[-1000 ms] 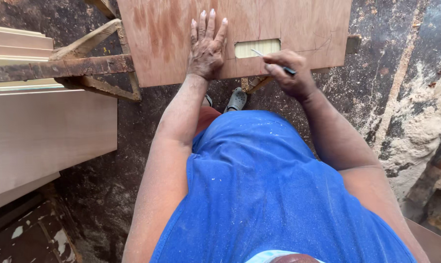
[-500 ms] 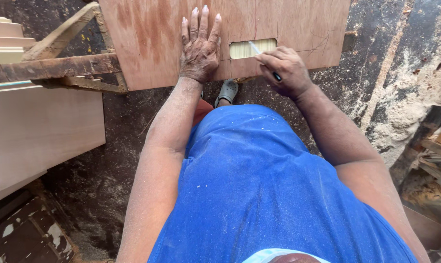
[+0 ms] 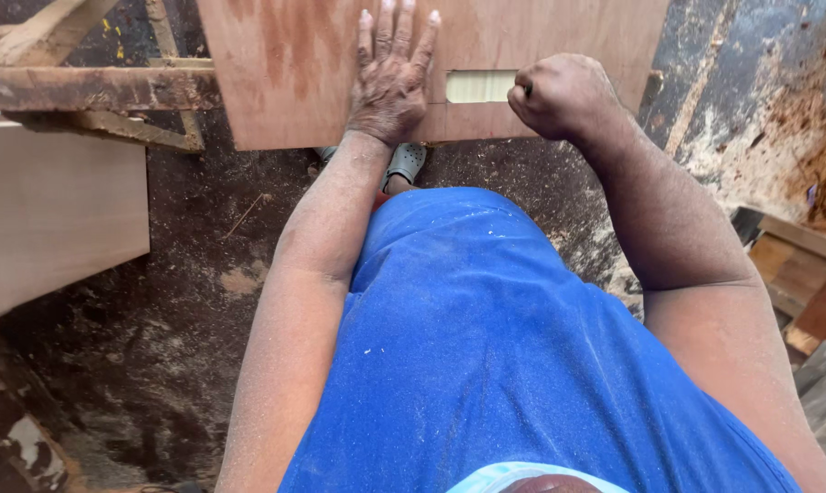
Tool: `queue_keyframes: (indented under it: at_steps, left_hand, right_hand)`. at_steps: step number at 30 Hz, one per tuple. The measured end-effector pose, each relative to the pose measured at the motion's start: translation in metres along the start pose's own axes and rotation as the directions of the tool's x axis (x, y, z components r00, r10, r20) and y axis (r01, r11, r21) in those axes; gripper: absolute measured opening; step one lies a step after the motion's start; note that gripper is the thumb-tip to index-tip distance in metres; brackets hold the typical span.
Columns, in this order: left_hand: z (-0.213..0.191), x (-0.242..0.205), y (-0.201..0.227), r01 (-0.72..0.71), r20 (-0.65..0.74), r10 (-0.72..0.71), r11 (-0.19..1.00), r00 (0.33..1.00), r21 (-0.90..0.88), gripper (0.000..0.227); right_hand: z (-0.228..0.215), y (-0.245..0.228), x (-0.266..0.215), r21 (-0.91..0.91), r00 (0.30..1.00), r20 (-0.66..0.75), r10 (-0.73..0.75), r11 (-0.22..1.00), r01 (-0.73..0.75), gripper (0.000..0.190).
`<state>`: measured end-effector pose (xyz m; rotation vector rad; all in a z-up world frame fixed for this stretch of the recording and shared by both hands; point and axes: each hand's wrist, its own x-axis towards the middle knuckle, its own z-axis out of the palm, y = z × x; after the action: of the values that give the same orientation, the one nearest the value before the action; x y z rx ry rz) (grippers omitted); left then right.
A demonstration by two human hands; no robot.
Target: The person marks rectangular cutout outlines on light-colored wooden boards using a marker and a brown template, moving each board from a stack to a wooden trestle with the help of another person.
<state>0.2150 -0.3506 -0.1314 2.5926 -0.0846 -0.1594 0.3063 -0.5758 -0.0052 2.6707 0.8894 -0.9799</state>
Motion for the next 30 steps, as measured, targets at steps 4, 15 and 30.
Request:
queue_keyframes:
  at_steps: [4,15,30]
  left_hand:
    - [0.0,0.0,-0.003,-0.038,-0.032,0.039,0.999,0.999,0.014,0.072]
    - [-0.003,-0.001,-0.002,-0.05,-0.06,0.051,0.999,0.997,0.022,0.079]
    - [-0.026,-0.079,-0.108,0.563,-0.514,-0.55,0.813,0.658,-0.15,0.081]
  right_hand:
    - [-0.008,-0.023,0.035,0.077,0.996,0.083,0.014,0.997,-0.02,0.043]
    - [0.008,-0.034,0.043,0.934,0.993,-0.036,0.112,0.356,-0.006,0.025]
    - [0.161,0.129,-0.075,0.844,0.561,-0.091,0.823,0.363,-0.395,0.049]
